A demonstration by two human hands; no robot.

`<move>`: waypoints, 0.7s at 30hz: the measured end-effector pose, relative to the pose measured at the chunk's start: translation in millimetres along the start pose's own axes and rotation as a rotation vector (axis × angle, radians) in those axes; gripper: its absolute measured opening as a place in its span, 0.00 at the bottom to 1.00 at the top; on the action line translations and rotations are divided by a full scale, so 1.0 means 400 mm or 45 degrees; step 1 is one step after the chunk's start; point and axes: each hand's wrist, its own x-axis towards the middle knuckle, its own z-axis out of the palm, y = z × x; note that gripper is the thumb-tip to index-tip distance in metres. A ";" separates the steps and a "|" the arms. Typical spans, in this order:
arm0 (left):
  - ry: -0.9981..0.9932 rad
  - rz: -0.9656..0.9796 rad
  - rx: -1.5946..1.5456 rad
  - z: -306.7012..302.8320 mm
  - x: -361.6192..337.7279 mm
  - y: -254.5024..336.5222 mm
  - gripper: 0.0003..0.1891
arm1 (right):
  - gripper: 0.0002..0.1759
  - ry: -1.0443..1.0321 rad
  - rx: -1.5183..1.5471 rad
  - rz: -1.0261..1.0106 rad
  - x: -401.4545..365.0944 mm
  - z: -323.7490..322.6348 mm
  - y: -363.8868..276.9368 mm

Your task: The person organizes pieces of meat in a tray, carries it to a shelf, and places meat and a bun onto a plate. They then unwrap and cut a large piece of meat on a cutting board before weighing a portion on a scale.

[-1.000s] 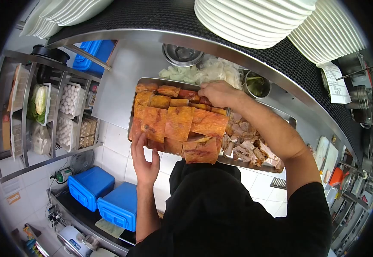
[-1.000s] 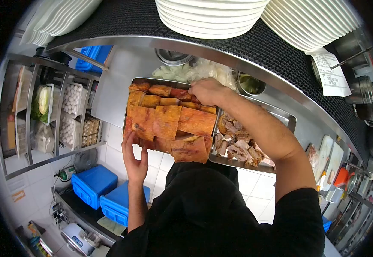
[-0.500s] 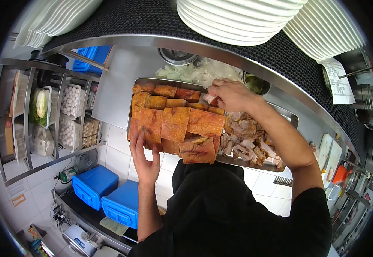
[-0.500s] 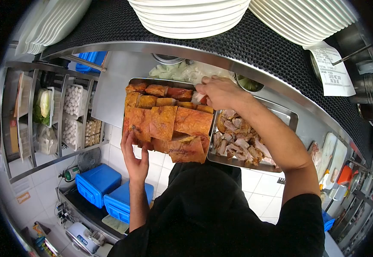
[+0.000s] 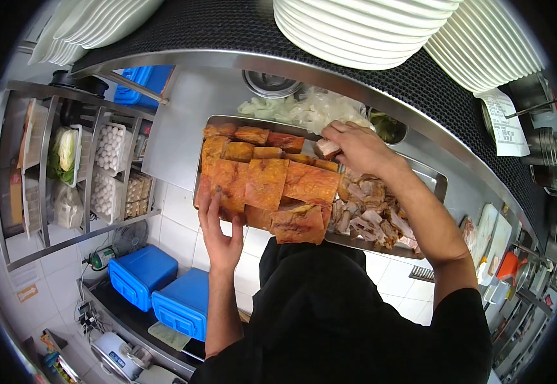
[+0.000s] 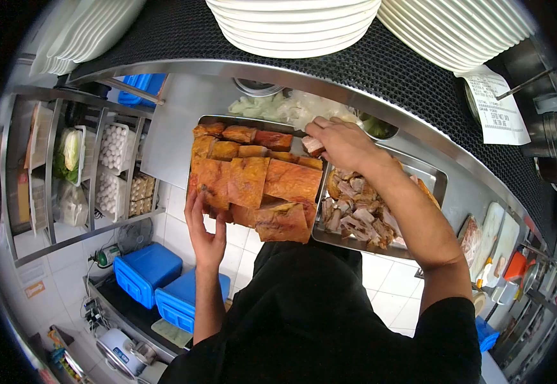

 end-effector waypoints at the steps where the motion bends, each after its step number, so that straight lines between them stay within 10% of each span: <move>1: 0.002 -0.005 -0.011 0.000 0.001 0.002 0.32 | 0.22 -0.014 0.015 -0.009 0.005 -0.004 -0.006; 21: 0.015 0.013 -0.012 -0.011 -0.014 0.009 0.32 | 0.20 -0.236 -0.198 -0.063 0.047 0.031 0.004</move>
